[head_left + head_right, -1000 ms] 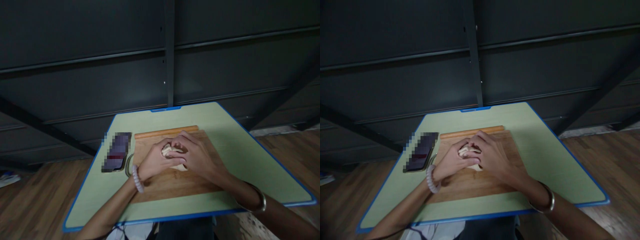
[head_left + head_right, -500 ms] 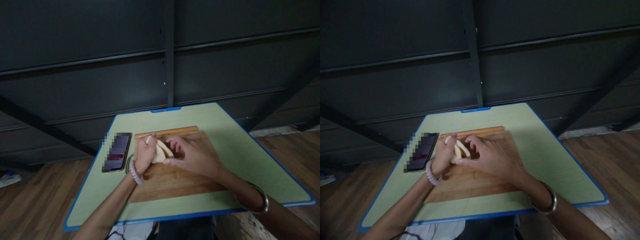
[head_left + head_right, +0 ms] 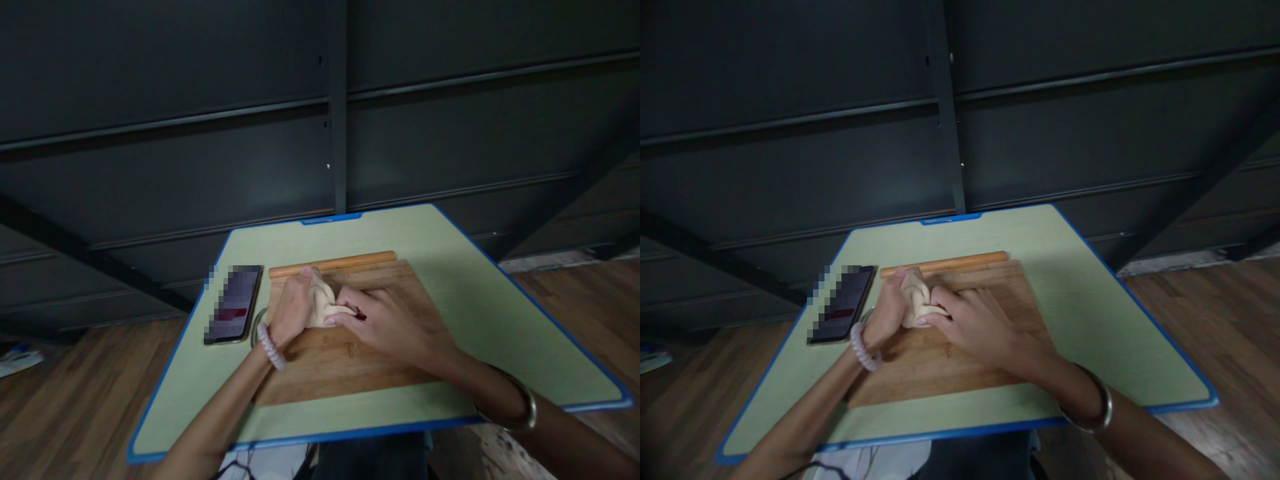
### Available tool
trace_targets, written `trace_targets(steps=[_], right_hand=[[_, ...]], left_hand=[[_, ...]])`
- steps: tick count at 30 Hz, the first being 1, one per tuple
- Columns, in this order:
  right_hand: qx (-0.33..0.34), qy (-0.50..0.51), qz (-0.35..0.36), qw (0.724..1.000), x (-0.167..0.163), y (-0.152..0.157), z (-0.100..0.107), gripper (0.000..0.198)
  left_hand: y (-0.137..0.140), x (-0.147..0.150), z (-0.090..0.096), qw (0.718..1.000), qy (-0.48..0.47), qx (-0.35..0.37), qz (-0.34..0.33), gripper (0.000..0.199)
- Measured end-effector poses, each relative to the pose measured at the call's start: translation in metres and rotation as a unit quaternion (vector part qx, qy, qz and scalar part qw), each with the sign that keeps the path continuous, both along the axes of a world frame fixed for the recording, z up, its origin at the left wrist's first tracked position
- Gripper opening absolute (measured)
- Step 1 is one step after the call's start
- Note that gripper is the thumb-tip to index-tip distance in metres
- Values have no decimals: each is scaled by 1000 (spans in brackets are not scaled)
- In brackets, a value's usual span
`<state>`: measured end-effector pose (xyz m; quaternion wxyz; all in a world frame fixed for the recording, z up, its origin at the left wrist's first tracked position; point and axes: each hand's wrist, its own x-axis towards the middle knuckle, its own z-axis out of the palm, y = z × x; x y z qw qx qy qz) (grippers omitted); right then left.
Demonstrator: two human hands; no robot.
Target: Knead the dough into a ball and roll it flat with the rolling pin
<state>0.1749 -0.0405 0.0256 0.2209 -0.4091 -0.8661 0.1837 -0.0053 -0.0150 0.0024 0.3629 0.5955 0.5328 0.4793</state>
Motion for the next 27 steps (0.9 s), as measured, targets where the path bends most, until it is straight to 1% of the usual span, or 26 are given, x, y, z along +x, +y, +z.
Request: trace_targets(steps=[3,6,8,9,12,14,16,18,20,21,23,24,27], right_hand=[[-30,90,-9,995,-1,2,1,7],[-84,170,-29,981,-1,7,2,16],[-132,195,-25,971,0,10,0,22],[-153,200,-18,968,0,12,-1,25],[-184,199,-9,963,0,15,-6,32],[-197,208,0,958,-1,15,-9,32],[-236,241,37,940,-1,13,-10,34],[-297,271,98,910,-1,11,-6,40],[-341,276,144,887,1,10,0,44],[-346,275,150,884,3,11,4,45],[-324,277,128,896,9,17,11,40],[-297,281,104,907,14,21,13,35],[-185,289,19,939,27,36,16,18]], left_hand=[[-4,0,9,992,60,42,-101,39],[-8,0,16,971,83,77,-209,39],[-11,3,19,954,123,100,-254,44],[-12,5,20,948,148,112,-259,48],[-14,11,20,937,222,124,-237,57],[-14,13,17,938,240,102,-230,58],[-11,13,14,946,214,62,-237,55],[-7,11,11,954,158,19,-252,49],[-4,9,9,960,117,-8,-255,37],[-4,9,10,964,110,-8,-241,29],[-3,10,11,975,116,12,-191,20],[-3,11,12,980,116,28,-159,21],[-3,12,12,992,84,54,-76,28]])
